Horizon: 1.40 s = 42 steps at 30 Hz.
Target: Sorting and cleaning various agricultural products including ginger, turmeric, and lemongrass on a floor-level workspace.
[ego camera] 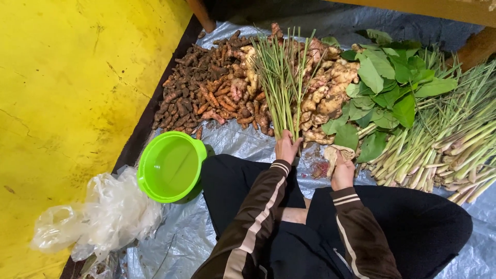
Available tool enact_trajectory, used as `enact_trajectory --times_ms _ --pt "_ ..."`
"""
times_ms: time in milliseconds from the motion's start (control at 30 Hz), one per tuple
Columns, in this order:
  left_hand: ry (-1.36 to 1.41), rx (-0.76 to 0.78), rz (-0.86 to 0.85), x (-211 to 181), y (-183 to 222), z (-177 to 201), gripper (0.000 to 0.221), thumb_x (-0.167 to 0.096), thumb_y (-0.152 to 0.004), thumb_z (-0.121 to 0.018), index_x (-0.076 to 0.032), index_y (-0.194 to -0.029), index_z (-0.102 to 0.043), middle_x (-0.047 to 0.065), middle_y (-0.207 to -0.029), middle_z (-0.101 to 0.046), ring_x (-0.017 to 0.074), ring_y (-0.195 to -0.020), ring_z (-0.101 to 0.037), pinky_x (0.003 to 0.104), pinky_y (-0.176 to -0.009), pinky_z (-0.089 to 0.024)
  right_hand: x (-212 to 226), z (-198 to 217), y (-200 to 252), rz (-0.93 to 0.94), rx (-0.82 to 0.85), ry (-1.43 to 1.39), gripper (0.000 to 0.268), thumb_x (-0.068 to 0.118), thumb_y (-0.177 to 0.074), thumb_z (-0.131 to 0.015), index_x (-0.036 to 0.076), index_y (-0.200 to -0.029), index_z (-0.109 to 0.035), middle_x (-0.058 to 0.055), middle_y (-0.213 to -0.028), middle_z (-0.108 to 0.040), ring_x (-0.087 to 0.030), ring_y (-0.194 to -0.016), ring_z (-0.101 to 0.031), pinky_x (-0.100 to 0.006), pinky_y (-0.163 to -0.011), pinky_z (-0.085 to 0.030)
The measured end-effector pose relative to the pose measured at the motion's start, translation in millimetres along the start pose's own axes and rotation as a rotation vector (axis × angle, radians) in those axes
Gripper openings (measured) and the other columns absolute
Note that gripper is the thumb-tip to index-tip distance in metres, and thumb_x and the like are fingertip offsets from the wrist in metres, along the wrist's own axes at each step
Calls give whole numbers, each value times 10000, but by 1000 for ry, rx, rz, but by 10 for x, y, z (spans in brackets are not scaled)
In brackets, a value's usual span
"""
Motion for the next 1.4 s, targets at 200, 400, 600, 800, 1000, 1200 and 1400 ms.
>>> enact_trajectory --times_ms 200,400,600,800,1000,1200,1400 --pt "50 -81 27 -41 28 47 321 -472 -958 -607 -185 -1000 -468 66 -721 -695 378 -857 -734 494 -822 -570 -7 4 -17 -13 6 17 275 228 -1010 -734 42 -833 -635 -102 -606 -609 -170 -427 -602 -285 -374 -493" --pt "-64 -62 -105 -143 -22 97 269 -384 -978 -609 -173 -1047 -458 165 -842 -733 431 -916 -726 540 -858 -558 42 -24 24 -14 8 -6 244 212 -1009 -723 29 -859 -663 -112 -639 -638 -169 -463 -631 -281 -419 -526" --pt "-114 8 -111 -41 -130 70 382 -466 -944 -645 -196 -1097 -423 155 -922 -739 421 -991 -717 555 -908 -538 340 -18 89 47 32 -29 165 167 -1006 -725 6 -1012 -692 -83 -871 -689 -96 -715 -665 -274 -675 -596" --pt "-118 -9 -72 -292 71 318 455 -511 -876 -720 -201 -1035 -427 78 -826 -735 390 -921 -735 533 -910 -526 725 251 -203 62 94 242 265 278 -957 -814 64 -1025 -675 -110 -795 -691 -160 -509 -657 -229 -406 -550" --pt "68 -40 -370 -561 264 -312 189 -270 -957 -661 -162 -1068 -553 167 -773 -716 428 -848 -713 557 -794 -541 1313 791 -535 165 57 341 714 547 -1129 -712 -136 -1241 -534 -262 -1055 -531 -304 -784 -636 -461 -544 -635" --pt "359 602 -225 -1234 801 -996 279 -101 -958 -645 12 -1210 -683 96 -934 -741 108 -656 -606 209 -628 -520 1580 924 -448 26 58 311 859 642 -1047 -381 -40 -1560 -282 -254 -1285 -424 -215 -919 -523 -344 -787 -535" --pt "-81 430 -384 -1249 657 -1855 284 -257 -914 -646 -197 -1182 -719 109 -1061 -761 378 -1044 -729 520 -907 -599 1251 1226 -929 -13 -74 190 746 712 -1008 -638 33 -1295 -525 -189 -1102 -671 -309 -789 -752 -397 -551 -657"
Point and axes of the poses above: each hand's wrist, its own y-axis away from the middle knuckle, its own z-axis out of the back of the hand, x = y × z, the point moved 3 cm from there along -y, towards the middle knuckle
